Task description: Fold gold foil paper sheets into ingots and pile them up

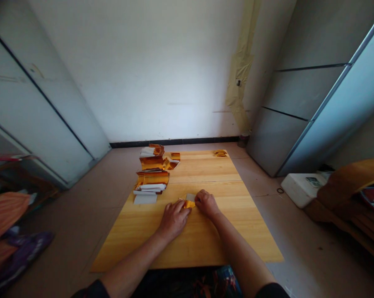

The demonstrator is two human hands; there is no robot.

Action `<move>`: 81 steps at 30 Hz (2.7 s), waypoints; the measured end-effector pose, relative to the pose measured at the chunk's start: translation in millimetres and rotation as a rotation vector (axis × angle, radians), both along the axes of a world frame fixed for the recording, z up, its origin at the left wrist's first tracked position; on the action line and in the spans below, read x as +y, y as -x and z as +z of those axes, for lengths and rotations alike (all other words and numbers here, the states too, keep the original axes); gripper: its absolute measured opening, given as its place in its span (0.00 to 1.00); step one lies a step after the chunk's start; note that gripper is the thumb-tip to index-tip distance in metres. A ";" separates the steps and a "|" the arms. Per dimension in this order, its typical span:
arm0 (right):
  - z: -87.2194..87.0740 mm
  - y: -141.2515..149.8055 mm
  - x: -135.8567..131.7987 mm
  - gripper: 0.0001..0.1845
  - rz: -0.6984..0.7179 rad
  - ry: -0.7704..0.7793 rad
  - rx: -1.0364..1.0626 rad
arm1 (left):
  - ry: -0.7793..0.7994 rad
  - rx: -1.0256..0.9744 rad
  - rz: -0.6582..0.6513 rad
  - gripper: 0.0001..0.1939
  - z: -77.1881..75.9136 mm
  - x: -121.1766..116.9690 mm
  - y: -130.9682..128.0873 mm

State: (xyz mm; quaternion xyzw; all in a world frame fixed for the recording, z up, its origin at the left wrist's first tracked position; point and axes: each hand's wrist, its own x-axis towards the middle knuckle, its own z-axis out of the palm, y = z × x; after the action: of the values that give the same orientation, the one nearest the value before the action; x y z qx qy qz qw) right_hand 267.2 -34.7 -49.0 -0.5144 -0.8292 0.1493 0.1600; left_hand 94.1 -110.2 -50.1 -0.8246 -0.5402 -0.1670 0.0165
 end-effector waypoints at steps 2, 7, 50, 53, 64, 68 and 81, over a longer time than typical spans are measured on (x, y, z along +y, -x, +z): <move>-1.6 -1.6 1.5 0.07 0.008 0.010 0.021 | 0.014 0.003 0.003 0.13 1.4 0.2 -0.3; -1.9 -0.9 0.3 0.02 -0.014 0.015 0.044 | 0.034 -0.001 0.010 0.12 4.2 1.2 -0.8; -16.7 -7.3 -19.5 0.07 0.328 -0.317 0.056 | 0.338 -0.287 -0.051 0.15 -4.6 48.7 24.0; -18.3 -4.6 -19.9 0.12 0.402 -0.379 0.007 | 0.335 -0.289 -0.054 0.16 -5.4 48.9 23.8; -13.4 -21.9 -16.4 0.12 0.464 -0.395 0.115 | 0.337 -0.307 -0.050 0.14 -2.1 47.0 23.5; -8.6 -25.3 -17.8 0.13 0.464 -0.417 0.044 | 0.352 -0.317 -0.036 0.14 2.2 45.8 22.2; -6.8 -22.0 -12.7 0.12 0.400 -0.219 0.033 | 0.333 -0.283 -0.036 0.07 5.6 42.7 20.3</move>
State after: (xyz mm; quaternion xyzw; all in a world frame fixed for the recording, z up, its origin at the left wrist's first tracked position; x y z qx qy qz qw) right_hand 289.2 -47.3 -55.8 -0.3169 -0.9232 0.0956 0.1955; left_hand 73.8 -67.6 -44.5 -0.7938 -0.5424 -0.1900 -0.1990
